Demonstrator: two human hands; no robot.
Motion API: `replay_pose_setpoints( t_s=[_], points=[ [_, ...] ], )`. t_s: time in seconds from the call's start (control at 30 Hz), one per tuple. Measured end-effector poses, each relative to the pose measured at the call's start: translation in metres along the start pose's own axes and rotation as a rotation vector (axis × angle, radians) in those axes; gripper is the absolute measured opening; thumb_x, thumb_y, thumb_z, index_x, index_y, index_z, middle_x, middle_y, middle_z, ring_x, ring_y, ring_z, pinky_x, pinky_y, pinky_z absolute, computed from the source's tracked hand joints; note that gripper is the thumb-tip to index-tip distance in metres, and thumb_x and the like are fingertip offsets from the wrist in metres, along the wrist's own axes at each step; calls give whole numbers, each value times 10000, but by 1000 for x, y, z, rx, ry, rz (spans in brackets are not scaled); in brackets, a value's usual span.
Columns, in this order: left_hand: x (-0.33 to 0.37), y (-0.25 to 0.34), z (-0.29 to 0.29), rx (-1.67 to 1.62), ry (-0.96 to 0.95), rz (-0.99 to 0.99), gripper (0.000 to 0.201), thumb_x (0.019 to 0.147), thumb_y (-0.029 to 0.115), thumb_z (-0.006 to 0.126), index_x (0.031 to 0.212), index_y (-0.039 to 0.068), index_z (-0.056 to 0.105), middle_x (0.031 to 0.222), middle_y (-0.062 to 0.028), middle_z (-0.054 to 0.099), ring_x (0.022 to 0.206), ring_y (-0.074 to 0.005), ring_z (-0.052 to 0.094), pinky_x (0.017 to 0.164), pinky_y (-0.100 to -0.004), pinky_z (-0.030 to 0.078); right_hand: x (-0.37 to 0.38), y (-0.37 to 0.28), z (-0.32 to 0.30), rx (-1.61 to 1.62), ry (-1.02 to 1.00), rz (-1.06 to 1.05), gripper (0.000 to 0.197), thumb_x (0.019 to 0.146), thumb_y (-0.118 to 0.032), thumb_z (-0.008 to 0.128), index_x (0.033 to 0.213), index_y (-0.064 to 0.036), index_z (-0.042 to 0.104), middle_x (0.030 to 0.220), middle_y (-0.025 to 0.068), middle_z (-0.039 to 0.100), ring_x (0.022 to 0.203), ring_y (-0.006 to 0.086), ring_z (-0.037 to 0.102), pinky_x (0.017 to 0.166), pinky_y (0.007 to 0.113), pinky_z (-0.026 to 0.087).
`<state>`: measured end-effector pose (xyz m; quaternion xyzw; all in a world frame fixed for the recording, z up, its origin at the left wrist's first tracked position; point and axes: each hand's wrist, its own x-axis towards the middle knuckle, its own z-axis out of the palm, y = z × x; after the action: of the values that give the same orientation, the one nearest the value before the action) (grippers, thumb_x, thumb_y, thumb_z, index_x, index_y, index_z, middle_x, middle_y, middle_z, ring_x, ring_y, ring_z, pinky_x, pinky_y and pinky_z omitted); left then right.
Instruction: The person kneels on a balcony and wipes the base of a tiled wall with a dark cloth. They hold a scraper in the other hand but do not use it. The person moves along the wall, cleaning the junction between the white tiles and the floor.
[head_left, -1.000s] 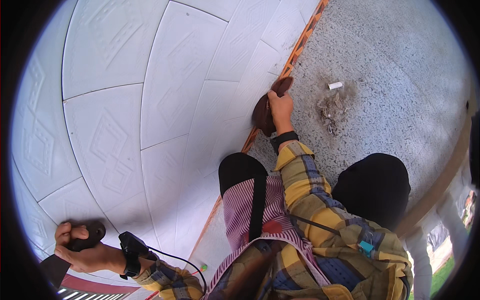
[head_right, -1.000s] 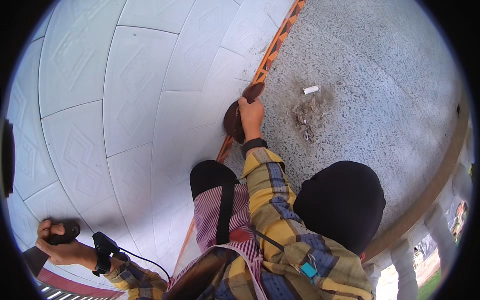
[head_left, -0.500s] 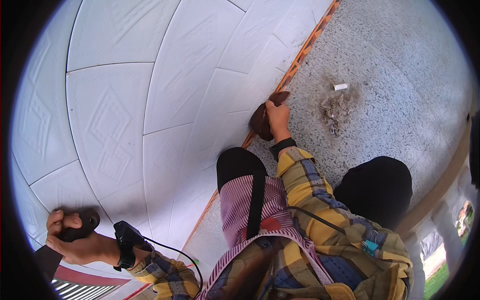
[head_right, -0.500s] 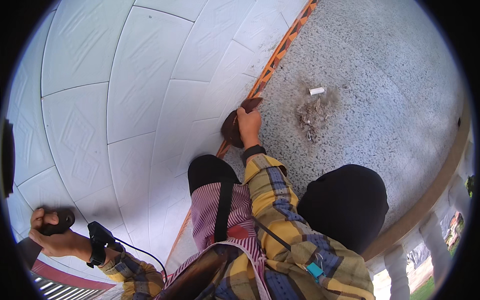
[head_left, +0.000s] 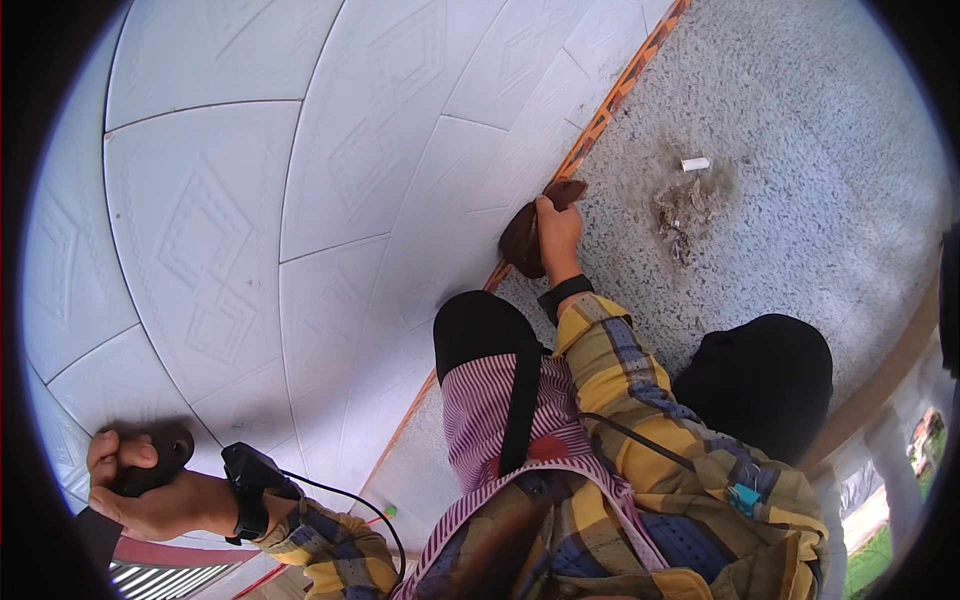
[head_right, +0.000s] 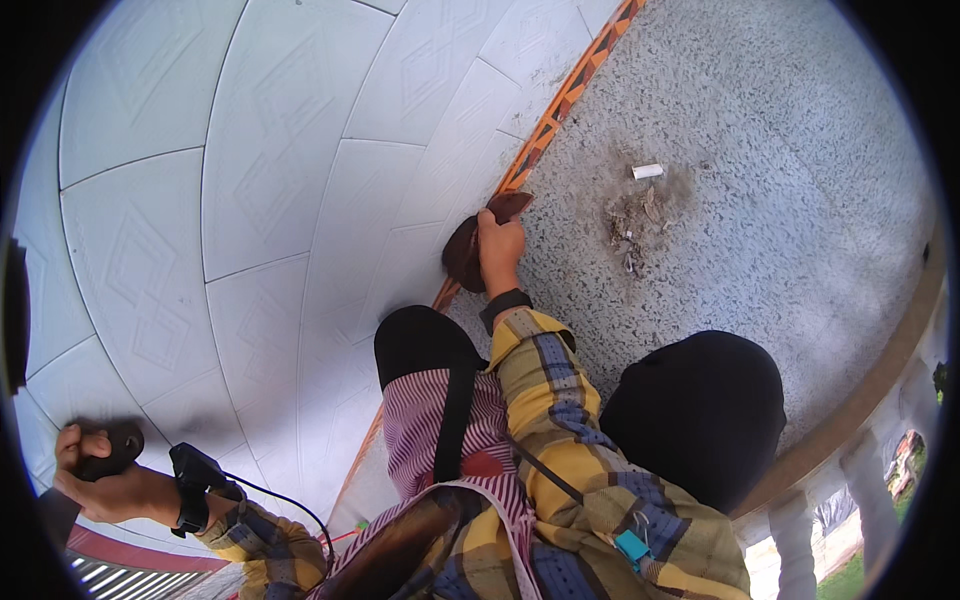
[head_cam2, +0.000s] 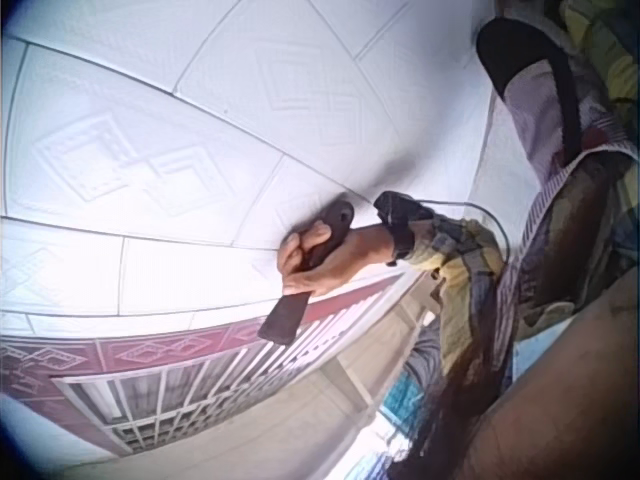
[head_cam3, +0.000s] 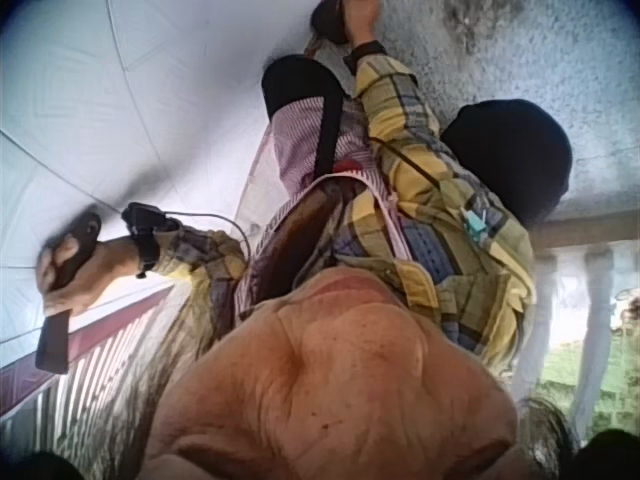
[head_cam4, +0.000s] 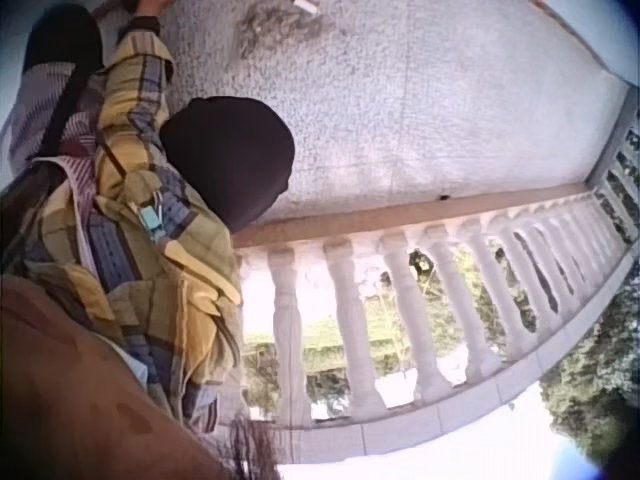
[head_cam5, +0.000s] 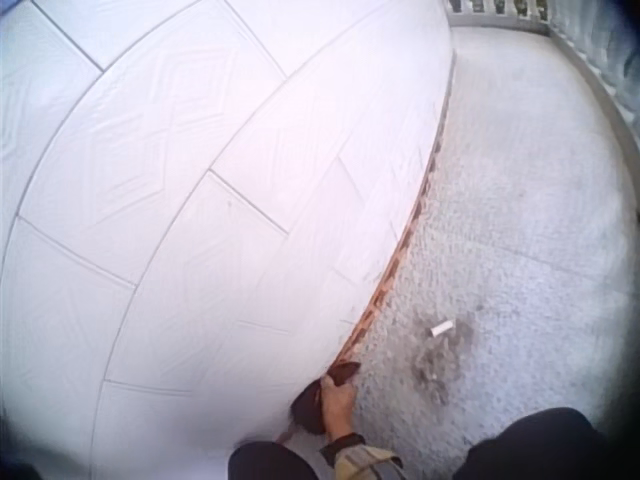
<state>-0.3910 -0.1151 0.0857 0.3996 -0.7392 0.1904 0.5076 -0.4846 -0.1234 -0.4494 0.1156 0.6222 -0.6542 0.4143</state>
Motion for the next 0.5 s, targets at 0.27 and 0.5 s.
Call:
replay_pose_setpoints(
  t_s=[0.27, 0.5],
  points=[
    [0, 0, -2, 8, -28, 14, 502, 1043, 317, 310, 817, -43, 577, 715, -121, 589, 597, -170, 491, 673, -309, 443, -20, 2, 0, -57, -106, 60, 396, 808, -275, 666, 992, 74, 649, 873, 221, 701, 845, 361, 680, 786, 429, 505],
    [0, -2, -4, -10, -25, 16, 517, 1047, 329, 315, 817, -47, 586, 711, -132, 583, 602, -179, 503, 653, -304, 455, -25, 12, 4, -214, -31, -21, 339, 834, -222, 676, 1006, 69, 652, 807, 104, 678, 689, 212, 626, 638, 365, 494]
  ],
)
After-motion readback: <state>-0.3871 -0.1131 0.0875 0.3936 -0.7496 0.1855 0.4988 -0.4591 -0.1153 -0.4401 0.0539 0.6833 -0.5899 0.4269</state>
